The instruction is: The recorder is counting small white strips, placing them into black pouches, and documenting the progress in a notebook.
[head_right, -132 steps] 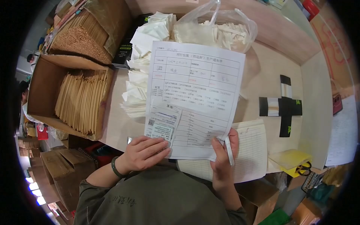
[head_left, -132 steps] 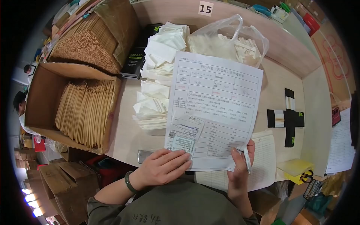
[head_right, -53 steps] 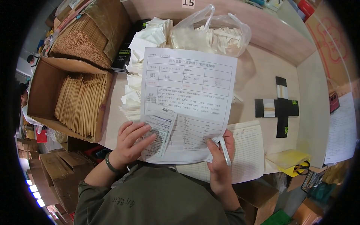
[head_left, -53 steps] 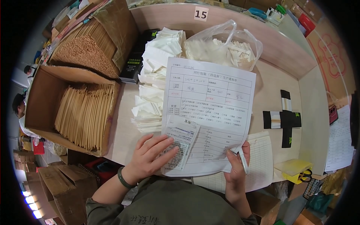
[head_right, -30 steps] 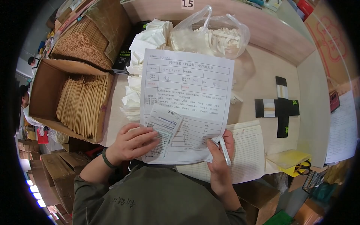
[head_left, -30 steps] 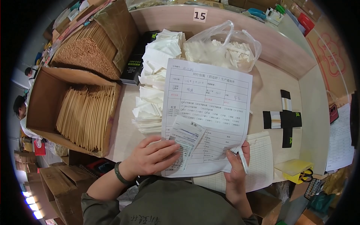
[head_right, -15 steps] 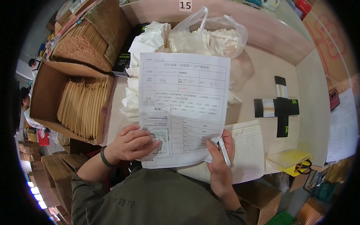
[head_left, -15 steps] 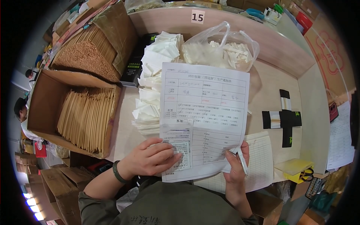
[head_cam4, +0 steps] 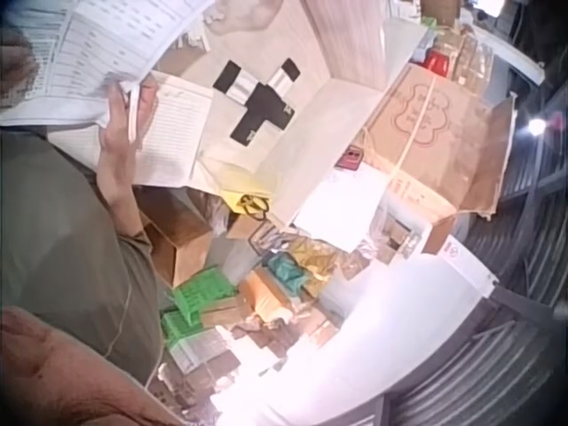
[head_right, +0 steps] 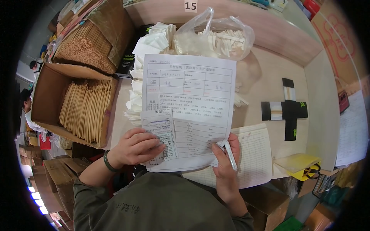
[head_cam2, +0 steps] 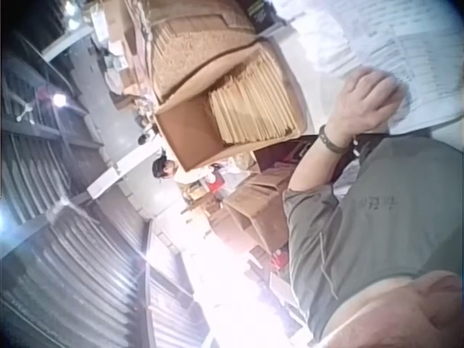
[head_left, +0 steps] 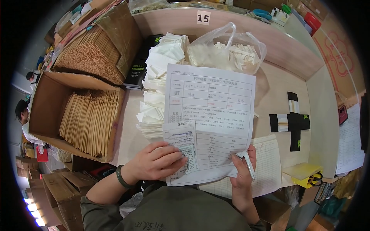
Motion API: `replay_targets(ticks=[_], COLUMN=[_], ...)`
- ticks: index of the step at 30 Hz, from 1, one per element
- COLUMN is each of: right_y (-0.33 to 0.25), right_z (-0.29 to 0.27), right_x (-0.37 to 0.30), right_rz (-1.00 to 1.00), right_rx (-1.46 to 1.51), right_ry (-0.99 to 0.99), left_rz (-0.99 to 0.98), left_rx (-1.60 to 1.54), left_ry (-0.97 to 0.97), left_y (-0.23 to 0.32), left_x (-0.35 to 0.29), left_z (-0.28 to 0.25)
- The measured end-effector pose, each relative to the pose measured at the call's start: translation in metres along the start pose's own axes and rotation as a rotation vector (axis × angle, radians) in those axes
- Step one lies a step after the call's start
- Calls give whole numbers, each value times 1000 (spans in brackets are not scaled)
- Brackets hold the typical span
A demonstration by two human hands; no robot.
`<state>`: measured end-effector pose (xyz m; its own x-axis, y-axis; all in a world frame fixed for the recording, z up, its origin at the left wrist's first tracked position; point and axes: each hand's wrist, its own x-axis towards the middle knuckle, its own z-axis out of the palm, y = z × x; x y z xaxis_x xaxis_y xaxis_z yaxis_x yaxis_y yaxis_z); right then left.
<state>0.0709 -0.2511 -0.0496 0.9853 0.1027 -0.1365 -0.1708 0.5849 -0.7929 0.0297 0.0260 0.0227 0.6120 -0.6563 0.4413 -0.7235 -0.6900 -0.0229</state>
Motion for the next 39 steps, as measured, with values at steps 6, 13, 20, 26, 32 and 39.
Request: replay_targets(ticks=[6, 13, 20, 26, 32, 39], right_y=[0, -19, 7, 28, 17, 12], right_z=[-1, 23, -16, -34, -34, -27], right_x=[2, -3, 10, 18, 13, 14], right_rz=[58, 91, 35, 84, 80, 99], right_rx=[-15, -168, 140, 127, 217, 169], right_ry=[6, 75, -25, 86, -107, -73], left_rz=[17, 130, 211, -682, -1028, -1085], left_rx=[7, 98, 477, 672, 363, 593], left_ry=[-14, -61, 121, 140, 390, 99], left_y=[-3, -25, -179, -324, -384, -388], left_x=[1, 9, 92, 112, 89, 105], left_z=[0, -9, -100, -161, -120, -106])
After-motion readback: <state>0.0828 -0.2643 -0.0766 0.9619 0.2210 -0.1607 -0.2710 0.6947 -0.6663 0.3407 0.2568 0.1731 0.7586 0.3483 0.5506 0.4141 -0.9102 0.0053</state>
